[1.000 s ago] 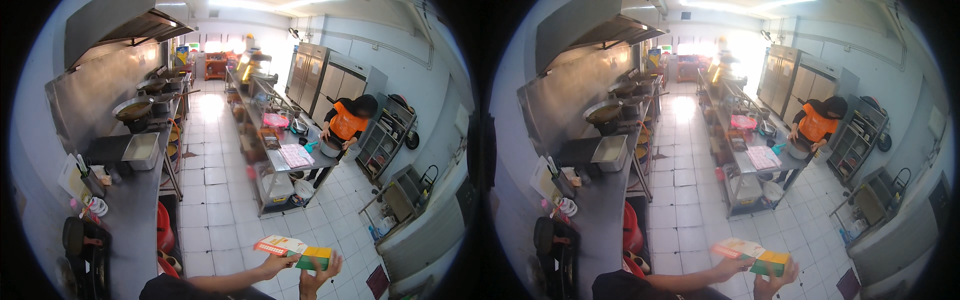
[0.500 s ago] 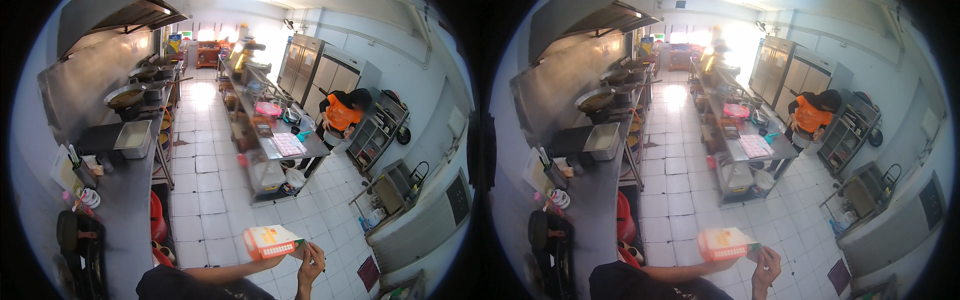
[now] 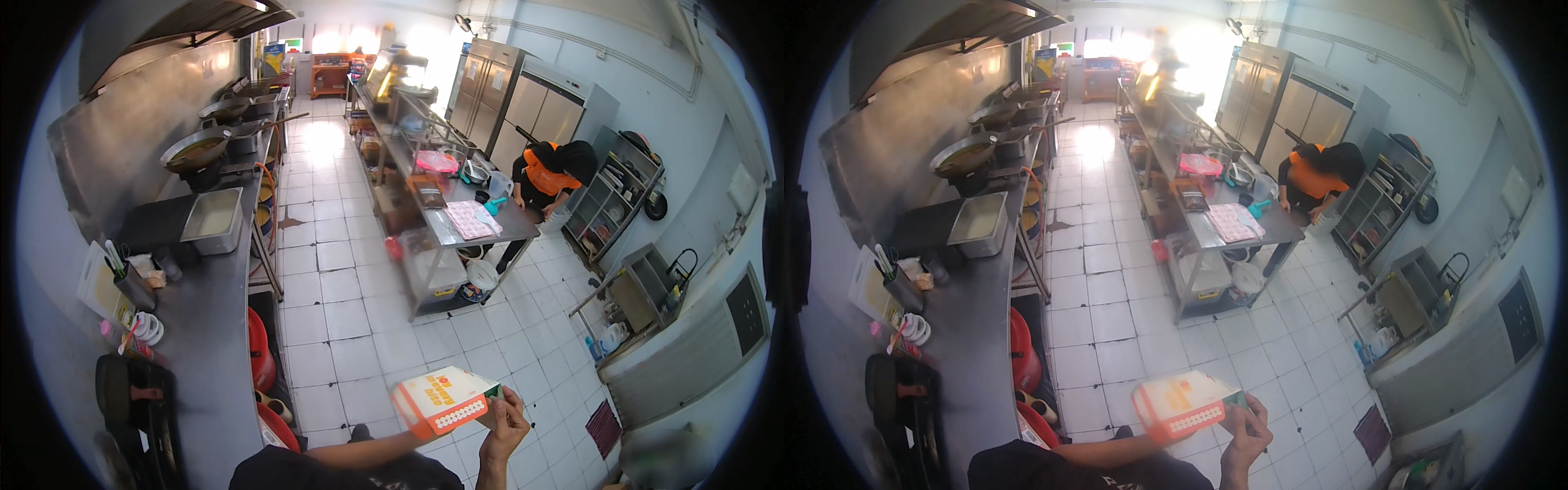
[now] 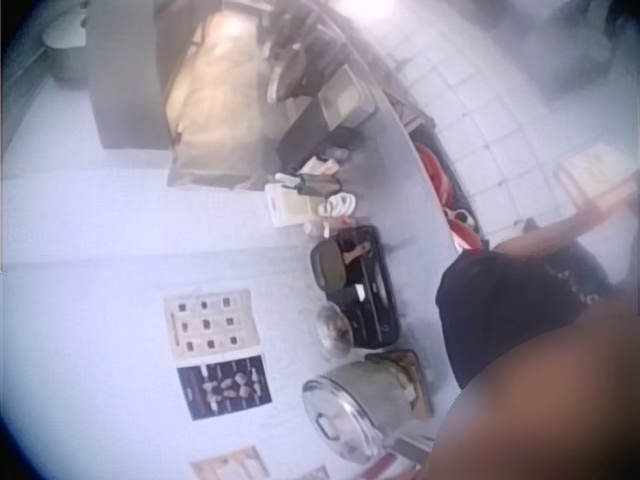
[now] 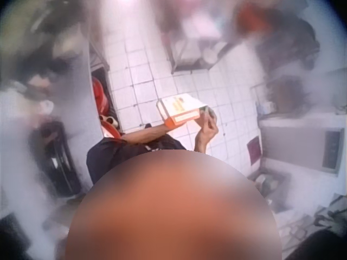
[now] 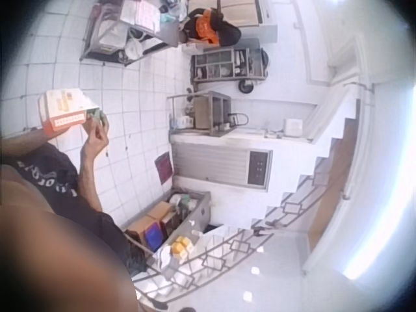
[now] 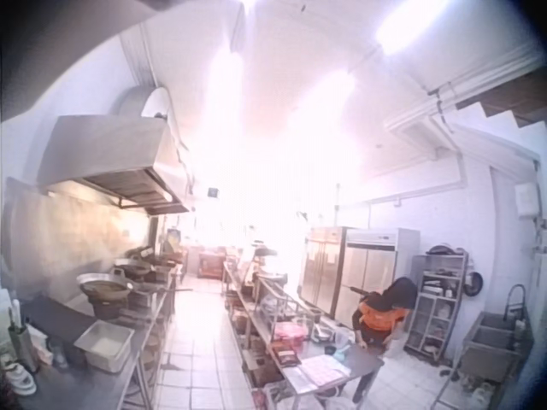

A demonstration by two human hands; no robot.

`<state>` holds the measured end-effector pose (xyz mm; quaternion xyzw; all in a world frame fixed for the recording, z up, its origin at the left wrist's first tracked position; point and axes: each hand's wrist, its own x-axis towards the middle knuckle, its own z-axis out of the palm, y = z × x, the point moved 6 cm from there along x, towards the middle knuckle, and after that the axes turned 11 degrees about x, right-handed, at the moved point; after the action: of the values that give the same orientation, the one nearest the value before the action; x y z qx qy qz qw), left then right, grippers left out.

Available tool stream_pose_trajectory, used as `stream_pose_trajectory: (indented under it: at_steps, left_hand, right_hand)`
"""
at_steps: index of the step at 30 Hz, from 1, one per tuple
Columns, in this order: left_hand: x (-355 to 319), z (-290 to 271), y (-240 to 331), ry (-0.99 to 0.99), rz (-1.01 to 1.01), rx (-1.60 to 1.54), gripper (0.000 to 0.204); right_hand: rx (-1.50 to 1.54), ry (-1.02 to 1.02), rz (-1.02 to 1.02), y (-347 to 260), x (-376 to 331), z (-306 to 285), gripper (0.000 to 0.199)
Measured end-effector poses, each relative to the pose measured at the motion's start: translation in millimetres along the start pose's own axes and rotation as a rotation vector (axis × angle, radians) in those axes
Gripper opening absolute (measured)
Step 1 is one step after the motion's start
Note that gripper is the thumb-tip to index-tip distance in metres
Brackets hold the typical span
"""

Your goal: The person folds flat white cardboard pieces into small rectangular boxes and then assembles colorful printed boxes by folding and tucking flaps. The finished boxes are placed on a metal table.

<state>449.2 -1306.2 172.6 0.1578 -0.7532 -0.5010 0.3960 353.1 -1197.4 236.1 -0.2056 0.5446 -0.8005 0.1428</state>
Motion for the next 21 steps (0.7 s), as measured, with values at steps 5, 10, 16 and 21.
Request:
stream_pose_trajectory:
  at_steps: [5, 10, 16, 21]
  left_hand:
    - [-8, -19, -6, -0.015, -0.019, -0.016, 0.028]
    - [-17, -34, -17, -0.018, -0.03, -0.039, 0.029]
    - [-11, -17, -29, -0.06, -0.035, -0.098, 0.031]
    - [-13, -1, -45, -0.122, -0.055, -0.161, 0.033]
  right_hand:
    - [-0.014, -0.076, 0.065, 9, -1, 16, 0.017]
    - [0.051, -0.137, 0.176, 17, 1, 24, 0.016]
    - [-0.071, -0.008, 0.075, 39, 3, 12, 0.017]
    - [-0.643, -0.05, -0.521, 45, -6, 1, 0.018]
